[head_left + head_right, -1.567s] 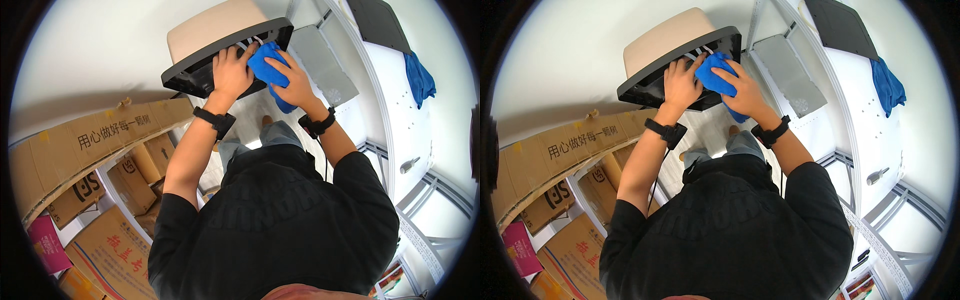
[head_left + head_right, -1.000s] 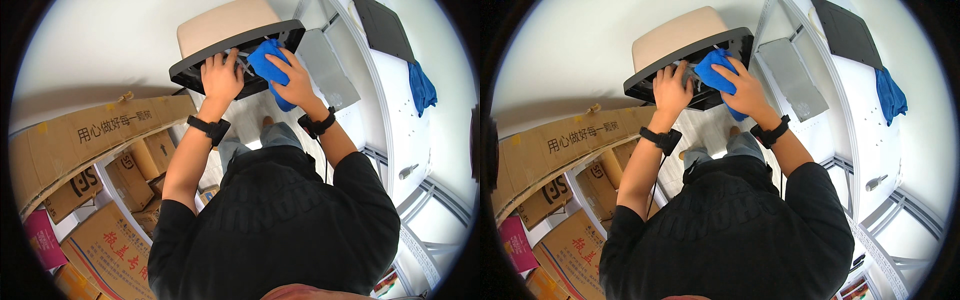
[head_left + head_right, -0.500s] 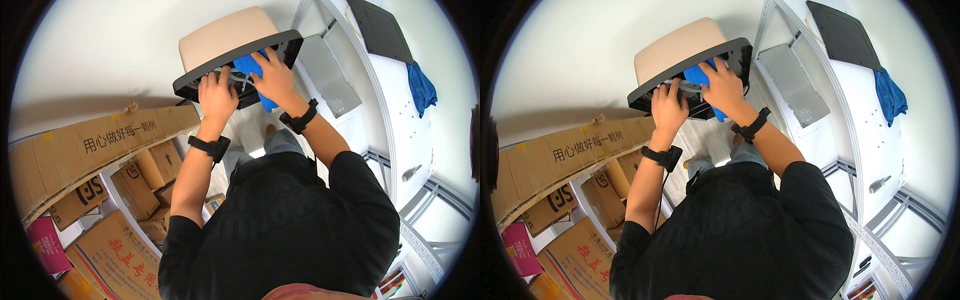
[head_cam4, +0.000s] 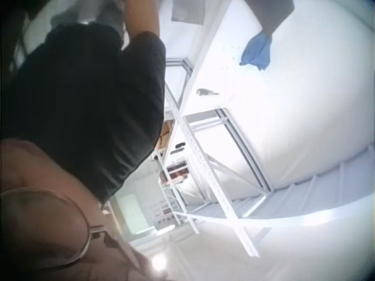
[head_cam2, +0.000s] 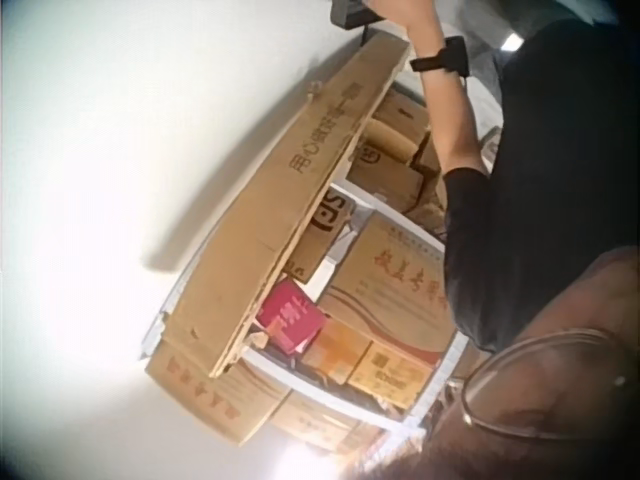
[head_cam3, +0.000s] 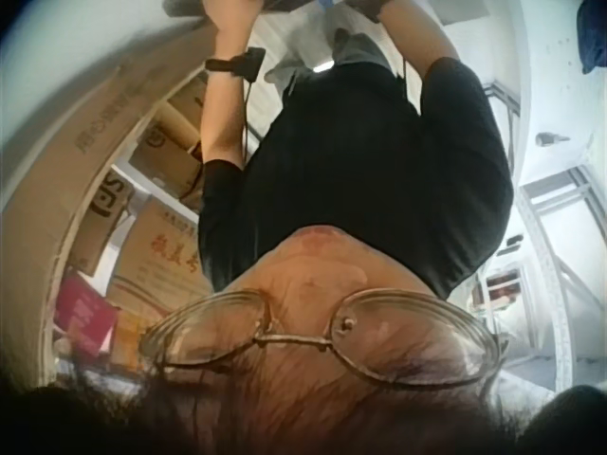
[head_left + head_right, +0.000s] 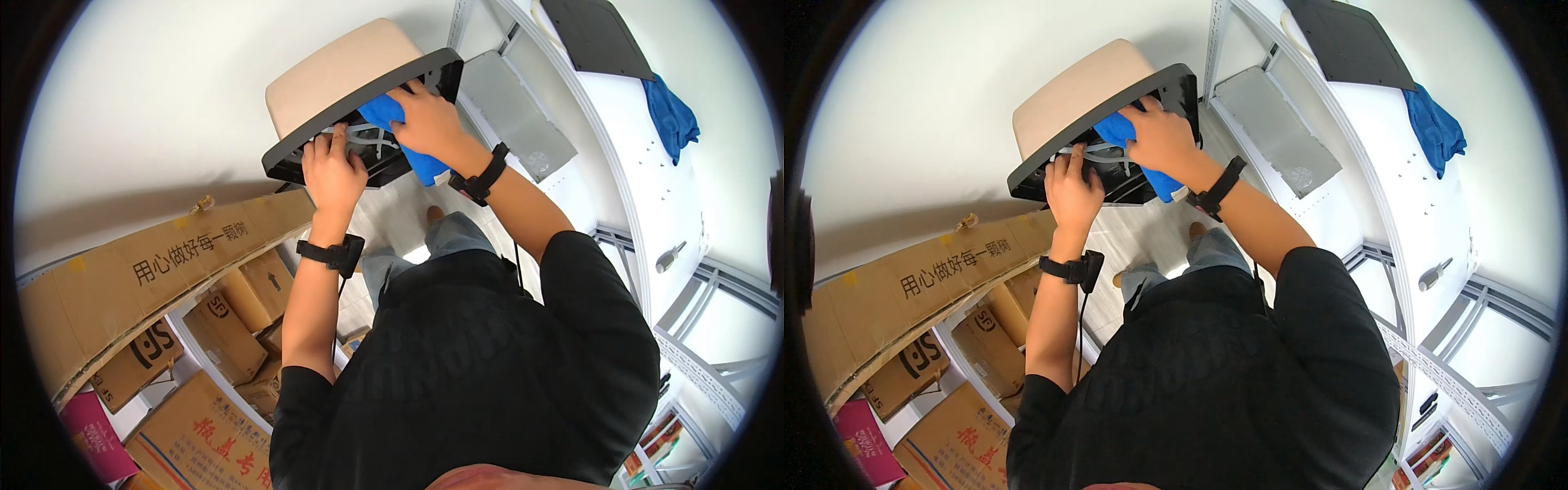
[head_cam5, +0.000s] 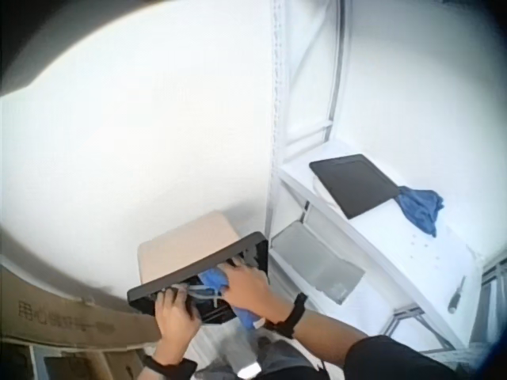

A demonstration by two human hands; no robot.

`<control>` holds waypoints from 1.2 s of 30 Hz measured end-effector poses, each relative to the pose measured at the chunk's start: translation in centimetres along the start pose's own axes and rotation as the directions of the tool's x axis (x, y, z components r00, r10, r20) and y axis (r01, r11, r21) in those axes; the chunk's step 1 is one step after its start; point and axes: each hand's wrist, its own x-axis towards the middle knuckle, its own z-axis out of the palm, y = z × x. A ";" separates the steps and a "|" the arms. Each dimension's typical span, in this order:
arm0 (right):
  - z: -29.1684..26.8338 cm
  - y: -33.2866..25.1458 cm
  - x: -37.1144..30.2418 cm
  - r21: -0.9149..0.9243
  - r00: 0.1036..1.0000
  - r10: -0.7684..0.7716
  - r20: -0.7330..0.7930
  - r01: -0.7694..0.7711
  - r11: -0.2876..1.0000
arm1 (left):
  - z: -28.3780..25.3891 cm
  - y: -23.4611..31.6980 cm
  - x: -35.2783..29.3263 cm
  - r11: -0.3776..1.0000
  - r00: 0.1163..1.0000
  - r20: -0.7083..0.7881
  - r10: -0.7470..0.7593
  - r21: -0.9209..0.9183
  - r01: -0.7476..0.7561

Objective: The person uses a screwdriver to fasten screws into the back panel of a white electronic device. After securing the panel, the person wipes the device's exterior with a blue cloth.

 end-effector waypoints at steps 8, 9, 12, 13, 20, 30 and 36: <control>1.7 -2.6 -0.1 0.181 0.996 -0.043 0.077 0.029 0.983 | 0.3 -0.6 -0.4 0.998 0.999 -0.042 0.026 -0.056 -0.028; 1.4 -2.7 0.0 0.202 0.994 -0.040 0.102 0.019 0.979 | 0.1 -0.7 -0.3 0.998 0.998 -0.051 0.027 -0.047 -0.029; 0.1 -1.9 -0.6 0.116 0.996 -0.035 0.080 0.025 0.993 | -0.3 -0.4 -0.4 0.998 0.998 -0.029 0.050 -0.043 -0.051; -0.3 -1.4 -0.6 0.081 0.997 0.004 0.073 -0.010 0.997 | -0.4 -0.1 -0.4 0.998 0.999 -0.015 0.050 -0.042 -0.050; 0.3 -0.9 -1.0 0.003 1.000 -0.019 -0.022 0.019 1.000 | -0.1 0.5 -0.7 0.994 0.999 -0.048 -0.018 -0.111 0.012; 0.0 -2.0 -2.4 0.207 0.993 -0.114 -0.021 0.116 0.971 | 0.0 0.2 -0.8 0.994 0.998 -0.050 -0.036 -0.105 0.030; -1.1 -0.2 -4.0 -0.075 0.962 -0.218 -0.166 0.208 0.975 | 0.0 0.5 -0.7 0.995 0.997 -0.061 -0.040 -0.093 0.034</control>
